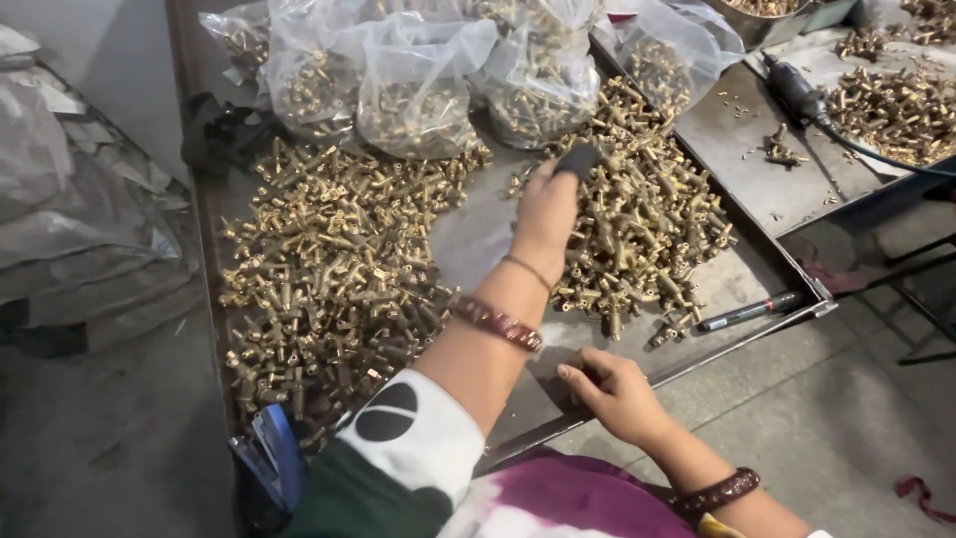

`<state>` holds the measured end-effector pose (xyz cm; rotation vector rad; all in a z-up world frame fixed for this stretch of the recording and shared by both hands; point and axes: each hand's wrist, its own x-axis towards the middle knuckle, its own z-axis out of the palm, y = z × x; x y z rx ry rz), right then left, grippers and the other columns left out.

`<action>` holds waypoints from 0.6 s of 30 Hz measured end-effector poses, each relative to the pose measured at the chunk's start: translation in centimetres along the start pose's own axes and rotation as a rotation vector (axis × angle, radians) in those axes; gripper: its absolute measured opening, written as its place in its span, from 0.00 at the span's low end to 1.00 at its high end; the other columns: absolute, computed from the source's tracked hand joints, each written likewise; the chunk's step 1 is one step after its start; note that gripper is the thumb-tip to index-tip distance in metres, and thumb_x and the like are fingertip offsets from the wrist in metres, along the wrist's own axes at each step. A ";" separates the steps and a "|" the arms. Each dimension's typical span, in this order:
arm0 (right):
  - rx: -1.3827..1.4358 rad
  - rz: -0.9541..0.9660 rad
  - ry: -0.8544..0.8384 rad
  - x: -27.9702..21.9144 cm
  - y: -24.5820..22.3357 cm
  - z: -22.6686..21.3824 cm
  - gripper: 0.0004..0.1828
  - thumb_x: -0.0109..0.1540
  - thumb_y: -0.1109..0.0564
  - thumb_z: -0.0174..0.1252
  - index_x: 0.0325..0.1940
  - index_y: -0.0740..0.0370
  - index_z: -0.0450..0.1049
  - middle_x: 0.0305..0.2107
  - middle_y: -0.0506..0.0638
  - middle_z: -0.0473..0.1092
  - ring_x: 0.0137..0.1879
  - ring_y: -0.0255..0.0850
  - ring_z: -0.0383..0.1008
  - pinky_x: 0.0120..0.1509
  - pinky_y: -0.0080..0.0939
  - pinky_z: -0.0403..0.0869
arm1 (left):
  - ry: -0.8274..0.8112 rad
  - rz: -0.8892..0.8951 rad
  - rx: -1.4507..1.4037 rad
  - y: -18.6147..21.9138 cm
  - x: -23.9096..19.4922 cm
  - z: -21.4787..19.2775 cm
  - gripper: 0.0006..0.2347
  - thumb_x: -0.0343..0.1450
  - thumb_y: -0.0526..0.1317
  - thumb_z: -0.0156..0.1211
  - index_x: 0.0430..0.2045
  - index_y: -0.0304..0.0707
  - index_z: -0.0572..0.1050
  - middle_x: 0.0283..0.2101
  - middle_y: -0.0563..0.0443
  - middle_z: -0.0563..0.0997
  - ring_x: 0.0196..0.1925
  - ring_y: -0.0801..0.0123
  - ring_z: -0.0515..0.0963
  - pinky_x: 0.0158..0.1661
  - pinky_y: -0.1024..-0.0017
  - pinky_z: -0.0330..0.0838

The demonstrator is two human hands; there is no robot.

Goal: The recorder is cleaning or polishing small T-shaped brass fittings using a piece of sandpaper.

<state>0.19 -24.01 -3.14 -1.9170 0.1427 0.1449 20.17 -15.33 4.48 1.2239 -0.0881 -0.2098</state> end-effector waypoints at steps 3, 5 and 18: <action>-0.004 -0.027 0.022 0.1 0.8 -0.2 0.15 0.63 0.52 0.62 0.30 0.66 0.71 0.18 0.47 0.71 0.25 0.28 0.68 0.29 0.35 0.70 | 0.100 -0.100 -0.051 0.0 -1.9 -2.1 0.14 0.74 0.35 0.47 0.51 0.32 0.76 0.34 0.55 0.77 0.32 0.75 0.72 0.34 0.78 0.69; -0.082 -0.046 0.027 0.0 0.2 -0.2 0.15 0.63 0.52 0.63 0.30 0.66 0.71 0.18 0.48 0.71 0.25 0.31 0.68 0.29 0.36 0.70 | 0.077 -0.128 -0.116 1.6 -4.9 -4.2 0.14 0.74 0.33 0.45 0.50 0.31 0.75 0.34 0.53 0.79 0.33 0.73 0.74 0.35 0.77 0.71; -0.469 -0.513 -0.108 4.2 -8.7 4.0 0.15 0.60 0.54 0.62 0.51 0.56 0.75 0.50 0.50 0.73 0.48 0.51 0.77 0.49 0.45 0.76 | 0.180 -0.162 -0.358 2.0 -19.4 -15.6 0.13 0.73 0.30 0.42 0.37 0.24 0.78 0.30 0.43 0.82 0.27 0.63 0.81 0.28 0.69 0.75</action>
